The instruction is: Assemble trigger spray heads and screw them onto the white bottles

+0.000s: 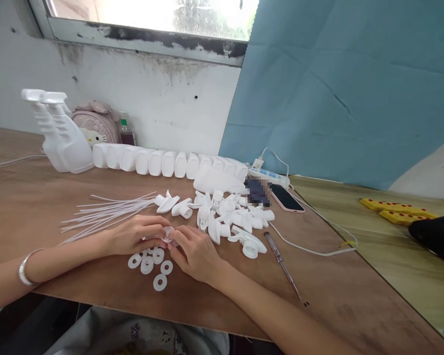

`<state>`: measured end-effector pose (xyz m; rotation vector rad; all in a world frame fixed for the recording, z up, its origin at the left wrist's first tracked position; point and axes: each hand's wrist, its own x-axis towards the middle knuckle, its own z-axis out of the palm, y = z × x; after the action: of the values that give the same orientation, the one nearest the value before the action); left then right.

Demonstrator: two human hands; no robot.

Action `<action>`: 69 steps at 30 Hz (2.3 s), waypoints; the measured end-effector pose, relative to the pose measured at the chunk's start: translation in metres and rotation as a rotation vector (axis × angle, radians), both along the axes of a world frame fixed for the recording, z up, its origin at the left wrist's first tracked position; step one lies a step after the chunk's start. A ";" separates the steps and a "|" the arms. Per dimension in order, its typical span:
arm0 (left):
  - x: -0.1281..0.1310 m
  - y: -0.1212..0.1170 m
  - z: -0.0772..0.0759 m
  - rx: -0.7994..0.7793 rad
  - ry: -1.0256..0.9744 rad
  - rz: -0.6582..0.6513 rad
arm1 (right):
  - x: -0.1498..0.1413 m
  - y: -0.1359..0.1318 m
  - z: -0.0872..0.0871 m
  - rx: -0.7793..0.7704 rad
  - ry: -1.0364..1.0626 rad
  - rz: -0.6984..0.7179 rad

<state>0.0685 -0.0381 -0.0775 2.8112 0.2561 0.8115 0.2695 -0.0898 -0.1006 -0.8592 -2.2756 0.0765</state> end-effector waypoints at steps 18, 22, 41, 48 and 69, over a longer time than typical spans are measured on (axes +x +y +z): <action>0.001 -0.005 -0.002 0.027 0.091 0.099 | 0.000 -0.001 -0.008 -0.024 0.074 -0.026; -0.005 -0.002 0.006 0.016 0.101 0.087 | 0.000 -0.001 -0.007 -0.046 0.061 -0.059; -0.049 0.022 0.057 -0.115 0.977 0.879 | 0.001 -0.001 -0.005 -0.041 0.011 -0.211; -0.051 0.024 0.053 -0.152 0.975 0.818 | 0.000 -0.001 -0.005 -0.065 -0.006 -0.216; -0.054 0.017 0.074 -0.258 0.814 0.573 | 0.001 -0.003 -0.002 -0.070 -0.011 -0.178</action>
<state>0.0143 -0.0215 -0.0038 2.6635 1.2146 -0.3385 0.2701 -0.0925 -0.1022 -1.0973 -2.2074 0.0723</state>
